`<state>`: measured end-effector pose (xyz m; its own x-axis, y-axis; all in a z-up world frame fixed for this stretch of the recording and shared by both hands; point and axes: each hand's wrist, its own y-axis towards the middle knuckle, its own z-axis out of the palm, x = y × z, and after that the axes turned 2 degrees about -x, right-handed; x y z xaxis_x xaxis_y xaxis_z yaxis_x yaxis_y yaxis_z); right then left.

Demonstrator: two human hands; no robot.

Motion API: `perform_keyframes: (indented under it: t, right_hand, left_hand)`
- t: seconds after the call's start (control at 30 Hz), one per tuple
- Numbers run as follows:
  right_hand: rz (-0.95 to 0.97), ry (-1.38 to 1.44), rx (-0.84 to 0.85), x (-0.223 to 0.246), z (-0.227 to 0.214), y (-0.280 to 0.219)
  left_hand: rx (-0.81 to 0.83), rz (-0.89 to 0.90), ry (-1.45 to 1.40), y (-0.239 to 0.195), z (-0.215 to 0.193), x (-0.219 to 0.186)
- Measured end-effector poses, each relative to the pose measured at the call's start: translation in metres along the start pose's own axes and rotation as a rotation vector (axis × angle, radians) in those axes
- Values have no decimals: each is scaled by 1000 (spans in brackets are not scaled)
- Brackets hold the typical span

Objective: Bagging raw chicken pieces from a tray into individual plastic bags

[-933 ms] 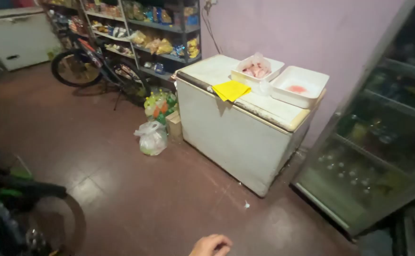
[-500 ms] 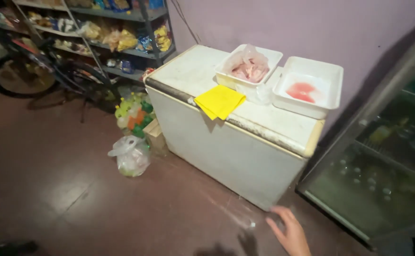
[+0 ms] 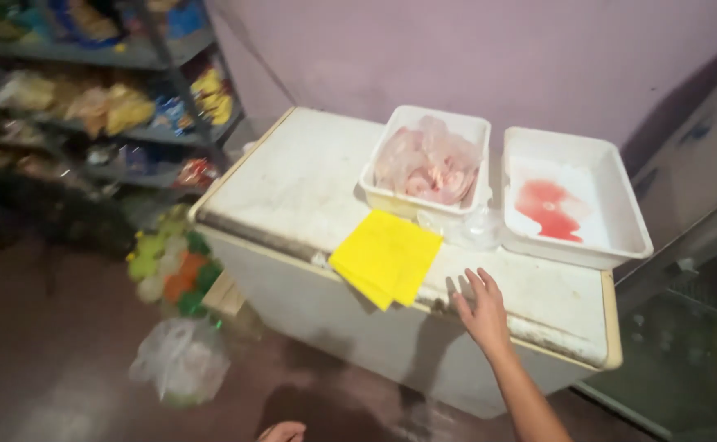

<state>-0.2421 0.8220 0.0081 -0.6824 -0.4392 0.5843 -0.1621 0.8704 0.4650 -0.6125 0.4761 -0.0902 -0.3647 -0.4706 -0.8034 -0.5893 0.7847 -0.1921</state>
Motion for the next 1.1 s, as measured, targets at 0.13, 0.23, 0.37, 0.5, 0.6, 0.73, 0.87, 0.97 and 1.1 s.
perform_keyframes:
  t: [0.13,0.23,0.37,0.5,0.6,0.73,0.87,0.97,1.1]
  right_hand:
    - [-3,-196,-58,-39,38,46]
    - [-57,-409,-73,-72,63,82]
    - [-64,-725,2,-108,98,124]
    - [46,-496,-149,-110,88,121]
    - [222,-363,-289,-60,63,115]
    - [283,-46,-705,23,36,121]
    - [205,77,-964,83,43,126]
    - [300,285,-893,137,75,145]
    - [445,578,-833,159,135,163]
  left_hand:
    - [333,315,208,112,-14,-80]
    - [327,568,98,177,-18,-140]
    - [111,878,25,244,-13,-174]
    - [172,347,62,276,-10,-177]
    - [229,100,89,319,-9,-159]
    - [299,99,43,336,-28,-228]
    - [783,337,-56,373,-31,-307]
    - [1006,214,-1,371,-28,-364]
    - [1099,701,-347,403,4,-356]
